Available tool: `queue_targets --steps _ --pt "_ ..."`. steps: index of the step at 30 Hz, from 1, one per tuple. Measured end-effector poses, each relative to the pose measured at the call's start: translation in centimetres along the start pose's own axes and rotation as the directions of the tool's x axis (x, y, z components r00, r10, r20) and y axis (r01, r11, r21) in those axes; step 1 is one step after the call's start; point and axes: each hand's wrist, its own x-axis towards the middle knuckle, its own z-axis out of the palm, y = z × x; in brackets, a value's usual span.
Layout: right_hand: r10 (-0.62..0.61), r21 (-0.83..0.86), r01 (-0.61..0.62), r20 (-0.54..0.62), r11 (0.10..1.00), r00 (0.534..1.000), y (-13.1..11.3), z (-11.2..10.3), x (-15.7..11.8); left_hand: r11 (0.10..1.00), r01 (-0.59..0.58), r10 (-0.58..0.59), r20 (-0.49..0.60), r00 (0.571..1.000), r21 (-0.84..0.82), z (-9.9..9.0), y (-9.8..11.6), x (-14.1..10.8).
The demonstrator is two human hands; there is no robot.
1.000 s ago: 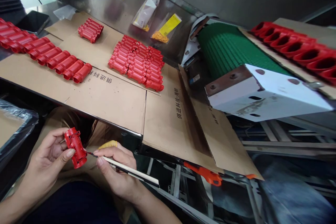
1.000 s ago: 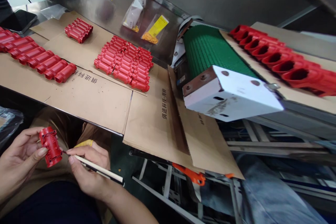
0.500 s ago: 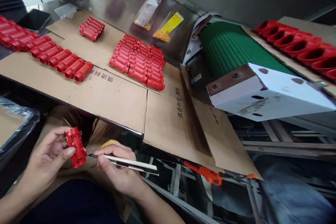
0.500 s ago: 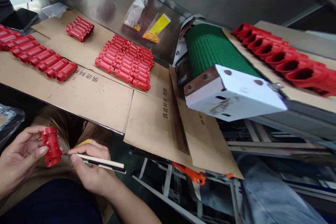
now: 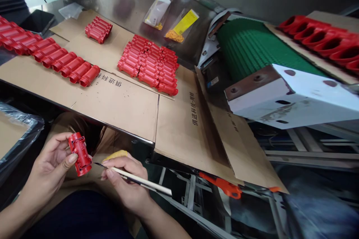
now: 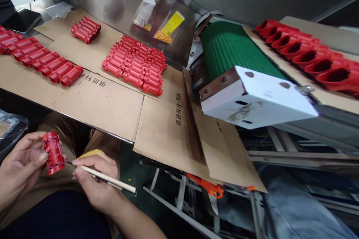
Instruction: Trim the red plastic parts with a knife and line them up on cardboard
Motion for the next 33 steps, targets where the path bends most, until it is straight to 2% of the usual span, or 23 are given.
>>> queue_targets --steps 2,4,11,15,17,20,22,23,24,25,26,27,28,29,30,31,32,33 --pt "-0.135 -0.195 0.132 0.002 0.972 0.991 -0.4 -0.3 -0.1 1.0 -0.007 0.007 -0.011 1.0 0.012 -0.2 -0.3 -0.1" --pt "-0.202 -0.229 0.204 0.033 0.952 0.979 -0.5 -0.4 -0.2 1.0 -0.009 0.01 -0.019 1.0 0.01 -0.2 -0.4 -0.2" --pt "-0.271 -0.314 0.291 0.107 0.904 0.957 -0.6 -0.2 -0.2 1.0 -0.02 0.02 -0.017 1.0 0.017 0.0 -0.2 -0.3" --pt "-0.278 -0.338 0.323 0.174 0.884 0.945 -0.3 -0.3 0.1 0.999 -0.02 0.022 -0.063 0.998 0.031 0.0 -0.4 -0.4" --pt "-0.355 -0.393 0.429 0.25 0.813 0.901 0.1 -0.3 0.2 0.999 -0.011 0.014 -0.096 0.995 0.032 0.0 -0.6 -0.5" --pt "-0.426 -0.522 0.562 0.367 0.641 0.827 0.7 0.0 0.3 1.0 0.024 -0.024 -0.154 0.988 0.004 0.4 -0.6 -0.5" --pt "-0.427 -0.555 0.575 0.385 0.601 0.818 1.0 0.3 0.1 0.997 0.062 -0.068 -0.181 0.981 -0.034 0.8 -0.4 -0.5" --pt "-0.439 -0.537 0.565 0.356 0.627 0.825 1.1 0.5 0.0 0.995 0.081 -0.09 -0.186 0.978 -0.054 1.0 -0.2 -0.5" --pt "-0.445 -0.482 0.54 0.306 0.69 0.842 1.1 0.6 -0.3 0.993 0.096 -0.108 -0.188 0.976 -0.069 1.1 0.0 -0.5" --pt "-0.42 -0.379 0.481 0.236 0.79 0.876 1.1 0.8 -0.5 0.991 0.106 -0.12 -0.189 0.975 -0.08 1.2 0.1 -0.5" --pt "-0.341 -0.219 0.372 0.168 0.902 0.925 1.1 0.9 -0.8 0.99 0.112 -0.127 -0.187 0.974 -0.089 1.3 0.3 -0.5" --pt "-0.221 -0.011 0.225 0.143 0.974 0.965 1.0 1.0 -1.0 0.989 0.111 -0.127 -0.183 0.975 -0.095 1.4 0.4 -0.5" --pt "-0.105 0.204 0.067 0.184 0.977 0.977 0.9 0.9 -1.3 0.989 0.107 -0.123 -0.177 0.977 -0.099 1.4 0.6 -0.5" --pt "-0.027 0.369 -0.079 0.275 0.926 0.961 0.7 0.8 -1.4 0.99 0.1 -0.116 -0.169 0.979 -0.1 1.4 0.6 -0.5" --pt "0.005 0.461 -0.186 0.367 0.868 0.93 0.6 0.6 -1.5 0.99 0.096 -0.111 -0.159 0.981 -0.099 1.3 0.7 -0.6" --pt "0.0 0.49 -0.227 0.421 0.841 0.907 0.3 0.3 -1.4 0.991 0.092 -0.106 -0.15 0.983 -0.098 1.3 0.6 -0.6" --pt "-0.013 0.461 -0.206 0.428 0.863 0.904 0.1 0.0 -1.3 0.991 0.089 -0.102 -0.144 0.984 -0.098 1.3 0.6 -0.6" --pt "-0.026 0.375 -0.131 0.387 0.918 0.922 -0.1 -0.3 -1.1 0.991 0.087 -0.1 -0.138 0.985 -0.098 1.2 0.5 -0.7"
